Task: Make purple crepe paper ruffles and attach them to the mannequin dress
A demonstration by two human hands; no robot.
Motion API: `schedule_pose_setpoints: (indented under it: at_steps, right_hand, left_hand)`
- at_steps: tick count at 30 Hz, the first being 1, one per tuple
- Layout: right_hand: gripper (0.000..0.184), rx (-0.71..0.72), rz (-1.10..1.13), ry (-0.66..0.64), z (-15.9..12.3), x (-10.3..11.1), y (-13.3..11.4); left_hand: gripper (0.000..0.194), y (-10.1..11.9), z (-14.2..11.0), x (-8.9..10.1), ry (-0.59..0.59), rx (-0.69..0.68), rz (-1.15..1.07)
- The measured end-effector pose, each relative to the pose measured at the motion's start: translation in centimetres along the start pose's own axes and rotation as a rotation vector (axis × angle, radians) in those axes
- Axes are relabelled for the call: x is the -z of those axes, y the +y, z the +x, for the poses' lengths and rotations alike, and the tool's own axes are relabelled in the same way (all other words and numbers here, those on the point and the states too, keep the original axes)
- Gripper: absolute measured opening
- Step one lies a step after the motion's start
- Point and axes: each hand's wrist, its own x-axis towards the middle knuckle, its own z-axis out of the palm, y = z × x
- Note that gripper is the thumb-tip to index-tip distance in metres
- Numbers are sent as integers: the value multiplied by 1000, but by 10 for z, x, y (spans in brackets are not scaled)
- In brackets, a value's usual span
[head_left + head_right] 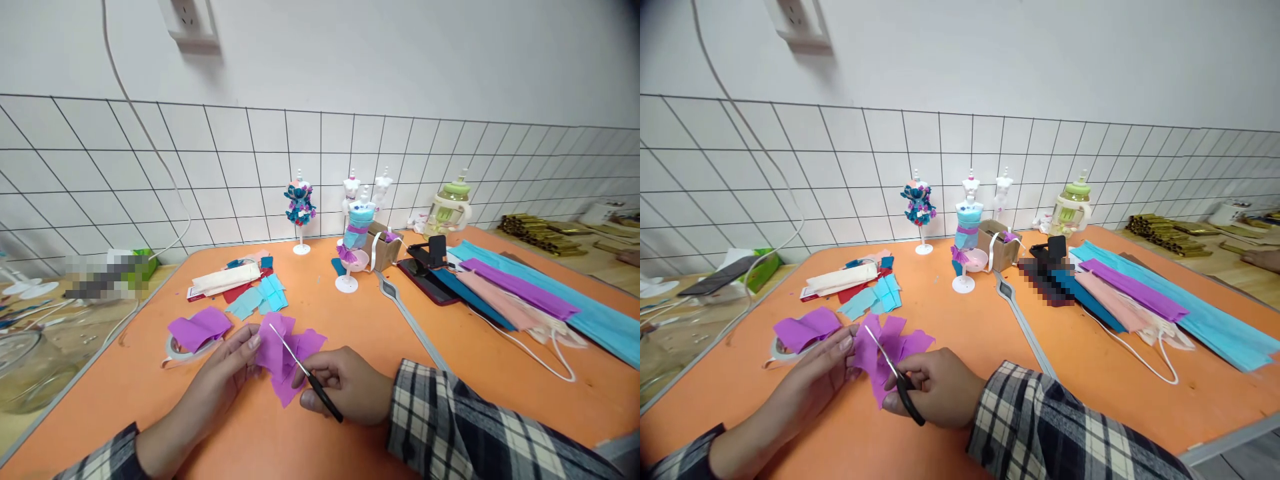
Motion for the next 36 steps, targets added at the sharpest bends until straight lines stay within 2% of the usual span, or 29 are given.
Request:
schedule_pose_setpoints:
  at_steps: [4, 7, 15, 21, 27, 36]
  right_hand:
    - [41, -25, 32, -18, -2, -2, -1]
    - [39, -40, 62, -33, -2, -3, 0]
    - [22, -13, -129, -38, -7, 3, 1]
    - [22, -30, -277, -32, -11, 4, -6]
    - [20, -30, -239, -9, -10, -2, -1]
    - [18, -61, -229, 32, -10, -10, 1]
  left_hand:
    - [18, -2, 0, -6, -69, 84, -15]
    - [14, 0, -1, -8, -40, 116, 9]
    - [12, 4, 0, 2, 7, 29, 57]
    - [34, 3, 0, 0, 85, -39, 119]
    - [43, 5, -5, -5, 89, -94, 310]
    - [49, 5, -2, -13, 158, -114, 347]
